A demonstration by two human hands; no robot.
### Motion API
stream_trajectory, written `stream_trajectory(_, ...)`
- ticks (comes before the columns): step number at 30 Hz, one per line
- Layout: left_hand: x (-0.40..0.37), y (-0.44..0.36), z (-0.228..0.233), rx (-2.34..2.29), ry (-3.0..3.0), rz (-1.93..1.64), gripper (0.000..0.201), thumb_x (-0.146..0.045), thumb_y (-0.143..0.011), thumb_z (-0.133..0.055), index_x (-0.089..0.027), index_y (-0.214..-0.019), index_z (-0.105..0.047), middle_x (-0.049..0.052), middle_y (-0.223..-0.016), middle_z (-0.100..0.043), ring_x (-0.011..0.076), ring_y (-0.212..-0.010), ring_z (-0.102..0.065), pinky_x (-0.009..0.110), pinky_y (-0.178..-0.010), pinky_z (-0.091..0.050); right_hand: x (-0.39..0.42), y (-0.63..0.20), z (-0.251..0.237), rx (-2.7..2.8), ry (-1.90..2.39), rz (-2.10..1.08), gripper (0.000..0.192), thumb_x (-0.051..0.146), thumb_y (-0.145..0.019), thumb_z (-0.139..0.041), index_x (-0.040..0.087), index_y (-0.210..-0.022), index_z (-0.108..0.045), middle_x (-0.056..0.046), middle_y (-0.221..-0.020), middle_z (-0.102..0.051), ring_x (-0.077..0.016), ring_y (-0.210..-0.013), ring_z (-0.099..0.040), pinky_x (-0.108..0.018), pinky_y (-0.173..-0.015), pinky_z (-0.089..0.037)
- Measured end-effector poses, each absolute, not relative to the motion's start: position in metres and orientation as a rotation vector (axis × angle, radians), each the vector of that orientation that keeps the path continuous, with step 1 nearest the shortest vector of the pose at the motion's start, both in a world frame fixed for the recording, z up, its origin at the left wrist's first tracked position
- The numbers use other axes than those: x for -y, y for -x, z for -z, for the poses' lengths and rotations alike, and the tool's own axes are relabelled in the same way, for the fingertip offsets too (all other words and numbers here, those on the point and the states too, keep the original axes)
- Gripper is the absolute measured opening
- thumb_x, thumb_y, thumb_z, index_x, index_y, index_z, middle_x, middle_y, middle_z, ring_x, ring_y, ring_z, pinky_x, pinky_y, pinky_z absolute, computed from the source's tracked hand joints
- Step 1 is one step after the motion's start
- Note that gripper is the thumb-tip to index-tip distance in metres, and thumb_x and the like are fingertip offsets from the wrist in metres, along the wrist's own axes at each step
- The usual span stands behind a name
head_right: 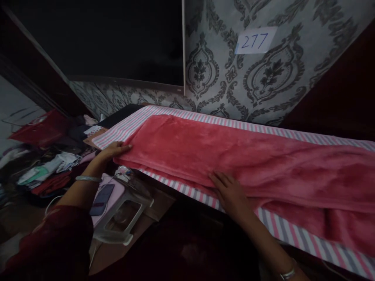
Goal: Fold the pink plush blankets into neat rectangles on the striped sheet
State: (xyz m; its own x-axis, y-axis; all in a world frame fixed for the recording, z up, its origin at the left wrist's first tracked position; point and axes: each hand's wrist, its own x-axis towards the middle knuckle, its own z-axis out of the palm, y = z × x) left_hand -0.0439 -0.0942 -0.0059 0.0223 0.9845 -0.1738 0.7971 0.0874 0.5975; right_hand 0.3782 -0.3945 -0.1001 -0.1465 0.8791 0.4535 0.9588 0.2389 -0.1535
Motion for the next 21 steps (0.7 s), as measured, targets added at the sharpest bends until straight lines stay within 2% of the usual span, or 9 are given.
stream_trajectory(3,0.095,0.034,0.002,-1.904,-1.859,-0.347,0.034,-0.051,-0.074,-0.069,-0.018,-0.068,-0.063,0.002,-0.061,-0.059,0.019,-0.063,-0.059,0.024,-0.053,-0.041,0.395,-0.379,0.1,2.059,1.679,0.249,0.042,0.024,-0.101,-0.043,0.022,-0.138,-0.062,-0.014,-0.135,-0.065,-0.0287,-0.119,-0.061,-0.05,-0.098,-0.053)
stream_trajectory(6,0.094,0.033,-0.011,-1.984,-1.843,-0.426,0.026,-0.043,-0.08,-0.062,-0.017,-0.079,-0.065,0.001,-0.064,-0.059,0.0179,-0.063,-0.059,0.023,-0.054,-0.043,0.395,-0.374,0.093,2.075,1.684,0.227,0.044,0.032,-0.1,-0.049,0.022,-0.141,-0.059,-0.014,-0.139,-0.062,-0.03,-0.121,-0.059,-0.051,-0.1,-0.052)
stream_trajectory(8,0.092,0.039,-0.023,-2.006,-1.848,-0.523,0.029,-0.045,-0.084,-0.058,-0.017,-0.088,-0.065,0.0,-0.067,-0.06,0.0172,-0.064,-0.059,0.023,-0.055,-0.044,0.397,-0.369,0.087,2.111,1.677,0.202,0.05,0.038,-0.098,-0.055,0.022,-0.145,-0.055,-0.014,-0.144,-0.058,-0.0314,-0.127,-0.056,-0.053,-0.103,-0.05)
stream_trajectory(11,0.086,0.048,-0.033,-2.028,-1.909,-0.551,0.033,-0.049,-0.085,-0.058,-0.017,-0.088,-0.065,0.0,-0.069,-0.06,0.0171,-0.066,-0.06,0.023,-0.058,-0.045,0.401,-0.365,0.083,2.138,1.67,0.178,0.054,0.04,-0.095,-0.058,0.021,-0.146,-0.054,-0.014,-0.147,-0.056,-0.0325,-0.131,-0.053,-0.054,-0.105,-0.048)
stream_trajectory(17,0.084,0.044,-0.005,-2.016,-1.893,-0.344,0.023,-0.039,-0.077,-0.065,-0.017,-0.072,-0.061,0.003,-0.069,-0.062,0.019,-0.068,-0.061,0.025,-0.06,-0.045,0.409,-0.371,0.093,2.096,1.676,0.2,0.051,0.023,-0.097,-0.048,0.024,-0.148,-0.052,-0.012,-0.146,-0.057,-0.0289,-0.13,-0.053,-0.053,-0.108,-0.048)
stream_trajectory(21,0.084,0.049,0.005,-1.947,-1.773,-0.403,0.024,-0.043,-0.075,-0.067,-0.019,-0.074,-0.063,0.003,-0.069,-0.063,0.0191,-0.063,-0.062,0.026,-0.056,-0.047,0.415,-0.385,0.102,2.123,1.657,0.264,0.059,0.011,-0.09,-0.046,0.022,-0.148,-0.051,-0.011,-0.145,-0.057,-0.0278,-0.131,-0.053,-0.049,-0.107,-0.049)
